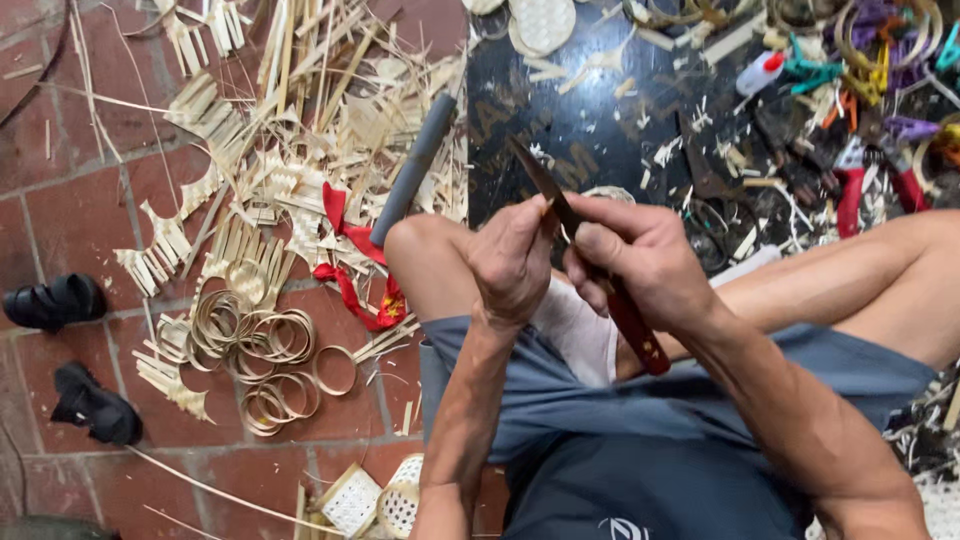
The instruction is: The person sits on the workshop floor and weaves thin bamboo strips around a gray cylindrical form to build the body of a woven basket. They trim strip ends with a knife, tuck and press the woven strips into place, and shape the basket body over the form.
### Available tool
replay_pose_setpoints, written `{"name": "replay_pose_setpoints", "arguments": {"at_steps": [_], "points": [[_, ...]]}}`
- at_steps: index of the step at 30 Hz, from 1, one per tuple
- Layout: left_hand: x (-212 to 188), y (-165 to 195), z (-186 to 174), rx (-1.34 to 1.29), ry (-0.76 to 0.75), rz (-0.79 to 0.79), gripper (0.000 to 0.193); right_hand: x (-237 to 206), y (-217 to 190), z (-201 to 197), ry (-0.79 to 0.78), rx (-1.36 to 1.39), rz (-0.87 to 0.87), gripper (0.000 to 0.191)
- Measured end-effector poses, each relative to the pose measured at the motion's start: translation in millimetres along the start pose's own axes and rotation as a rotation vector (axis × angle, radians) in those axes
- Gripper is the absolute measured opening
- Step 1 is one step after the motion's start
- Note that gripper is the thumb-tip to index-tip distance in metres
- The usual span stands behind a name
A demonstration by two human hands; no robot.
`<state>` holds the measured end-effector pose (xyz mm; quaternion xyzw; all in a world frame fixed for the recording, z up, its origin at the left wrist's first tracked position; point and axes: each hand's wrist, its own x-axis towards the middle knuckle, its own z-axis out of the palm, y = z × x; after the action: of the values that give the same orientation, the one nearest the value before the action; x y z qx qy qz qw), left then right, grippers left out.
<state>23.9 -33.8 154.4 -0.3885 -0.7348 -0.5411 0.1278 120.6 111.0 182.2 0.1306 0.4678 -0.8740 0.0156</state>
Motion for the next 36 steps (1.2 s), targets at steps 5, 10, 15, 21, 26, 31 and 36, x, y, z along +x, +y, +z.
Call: {"name": "replay_pose_setpoints", "arguments": {"at_steps": [5, 10, 15, 21, 26, 31, 36], "points": [[-2, -1, 0, -0.113, 0.014, -0.037, 0.026, -3, -5, 3, -0.049, 0.066, 0.004, 0.049], [-4, 1, -6, -0.041, 0.015, 0.031, 0.027, -6, -12, 3, -0.128, -0.035, 0.008, 0.053], [-2, 4, -5, -0.062, 0.002, 0.015, 0.025, -11, -7, 6, -0.086, -0.145, -0.036, 0.051], [-4, 5, -1, -0.122, 0.005, 0.027, 0.025, -30, -6, 8, -0.147, -0.001, -0.162, 0.060], [-6, 15, 0, -0.092, 0.013, 0.045, 0.028, -34, -2, 17, -0.118, 0.026, -0.132, 0.056], [2, 30, -4, -0.132, -0.049, 0.134, 0.026, -36, -2, 19, -0.036, -0.106, -0.154, 0.050], [6, 25, 0, -0.068, -0.030, 0.140, 0.023, -39, -6, 13, -0.116, 0.042, -0.095, 0.054]]}}
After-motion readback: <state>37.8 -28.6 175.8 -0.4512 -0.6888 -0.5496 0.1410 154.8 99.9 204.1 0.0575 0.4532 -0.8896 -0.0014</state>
